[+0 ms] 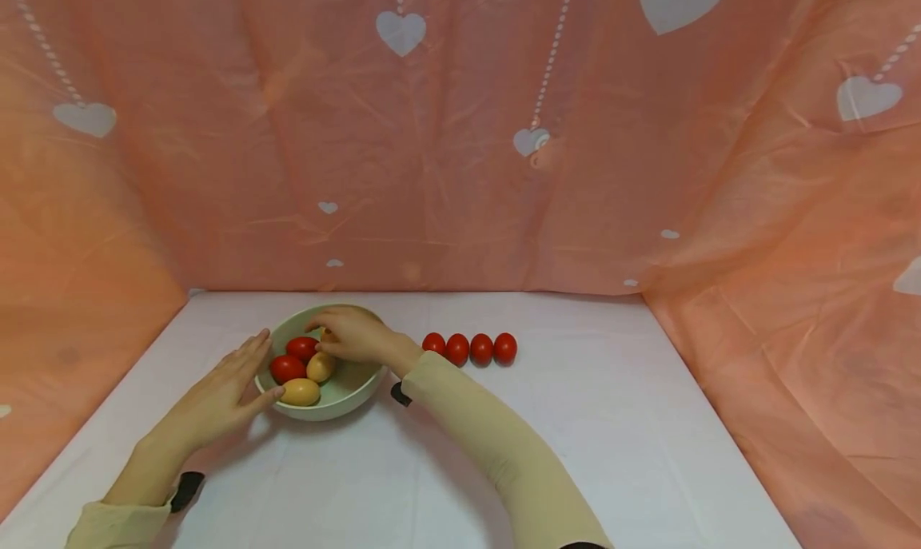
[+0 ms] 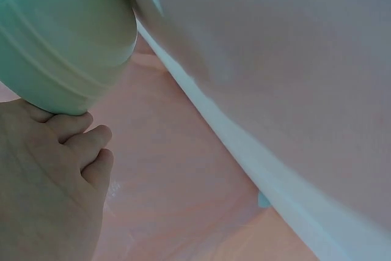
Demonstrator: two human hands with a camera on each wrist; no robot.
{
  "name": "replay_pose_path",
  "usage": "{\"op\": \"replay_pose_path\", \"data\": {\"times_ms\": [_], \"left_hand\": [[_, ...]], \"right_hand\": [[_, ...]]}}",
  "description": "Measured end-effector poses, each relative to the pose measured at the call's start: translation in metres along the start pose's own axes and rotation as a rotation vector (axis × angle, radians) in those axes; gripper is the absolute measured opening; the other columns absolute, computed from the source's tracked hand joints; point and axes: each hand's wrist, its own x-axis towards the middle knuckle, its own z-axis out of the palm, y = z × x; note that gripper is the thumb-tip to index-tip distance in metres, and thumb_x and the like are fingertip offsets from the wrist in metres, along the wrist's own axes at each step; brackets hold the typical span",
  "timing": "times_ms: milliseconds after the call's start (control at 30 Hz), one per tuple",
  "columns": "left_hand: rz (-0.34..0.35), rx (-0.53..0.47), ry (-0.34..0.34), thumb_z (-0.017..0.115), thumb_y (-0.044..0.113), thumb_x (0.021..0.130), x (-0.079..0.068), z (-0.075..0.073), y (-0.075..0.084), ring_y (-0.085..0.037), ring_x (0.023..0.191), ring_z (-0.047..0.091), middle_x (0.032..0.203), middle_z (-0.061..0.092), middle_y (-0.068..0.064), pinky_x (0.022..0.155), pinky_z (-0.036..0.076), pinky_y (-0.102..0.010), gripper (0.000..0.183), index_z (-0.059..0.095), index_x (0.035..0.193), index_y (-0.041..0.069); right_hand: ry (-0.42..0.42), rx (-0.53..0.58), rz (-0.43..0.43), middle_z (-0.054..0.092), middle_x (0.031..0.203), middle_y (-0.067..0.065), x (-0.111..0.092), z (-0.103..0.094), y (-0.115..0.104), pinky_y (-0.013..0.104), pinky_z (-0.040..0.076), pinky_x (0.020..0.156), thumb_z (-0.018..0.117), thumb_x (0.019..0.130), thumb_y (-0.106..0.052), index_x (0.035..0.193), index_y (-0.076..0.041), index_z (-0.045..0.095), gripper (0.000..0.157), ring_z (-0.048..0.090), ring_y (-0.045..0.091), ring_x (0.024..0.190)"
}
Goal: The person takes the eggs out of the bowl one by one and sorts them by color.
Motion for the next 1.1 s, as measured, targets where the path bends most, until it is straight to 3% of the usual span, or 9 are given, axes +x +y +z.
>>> {"op": "replay_pose_path", "data": {"times_ms": [233,467,767,933,1100], "left_hand": [[-0.011,-0.017,-0.003,0.065,0.051,0.100,0.000,-0.001,0.002,-0.050,0.151,0.028,0.167,0.025,-0.028,0.122,0.027,-0.063,0.091,0.031,0.158,-0.009],[-0.021,-0.012,-0.002,0.065,0.050,0.100,-0.001,0.000,0.003,-0.050,0.151,0.028,0.167,0.024,-0.028,0.121,0.028,-0.064,0.090,0.031,0.158,-0.011],[-0.021,-0.016,0.006,0.064,0.051,0.100,-0.001,-0.002,0.004,-0.049,0.152,0.027,0.168,0.024,-0.026,0.121,0.027,-0.064,0.091,0.030,0.158,-0.010],[-0.020,-0.016,0.009,0.065,0.050,0.100,-0.002,-0.002,0.004,-0.049,0.152,0.028,0.168,0.025,-0.027,0.120,0.028,-0.065,0.090,0.031,0.158,-0.010],[-0.023,-0.014,0.007,0.065,0.050,0.100,-0.003,-0.002,0.004,-0.049,0.152,0.028,0.168,0.025,-0.027,0.120,0.029,-0.065,0.089,0.032,0.157,-0.011]], "right_hand": [[-0.095,-0.070,-0.026,0.067,0.120,0.006,0.014,0.009,-0.001,0.016,0.046,0.091,0.069,0.102,-0.018,0.137,-0.011,0.065,0.037,0.059,0.013,0.101],[-0.138,-0.114,-0.069,0.065,0.133,0.005,0.023,0.018,-0.006,0.017,0.042,0.109,0.069,0.102,-0.018,0.139,-0.011,0.065,0.038,0.060,0.015,0.124],[-0.196,-0.151,-0.069,0.062,0.140,0.006,0.027,0.019,-0.006,0.021,0.043,0.111,0.073,0.099,-0.016,0.145,-0.018,0.063,0.047,0.059,0.017,0.129],[-0.266,-0.129,-0.042,0.060,0.142,0.006,0.028,0.024,-0.007,0.019,0.039,0.112,0.073,0.099,-0.016,0.151,-0.020,0.057,0.055,0.056,0.016,0.130],[-0.275,-0.102,-0.018,0.059,0.143,0.007,0.029,0.029,-0.008,0.019,0.039,0.112,0.074,0.099,-0.017,0.152,-0.020,0.055,0.056,0.055,0.016,0.130]]}}
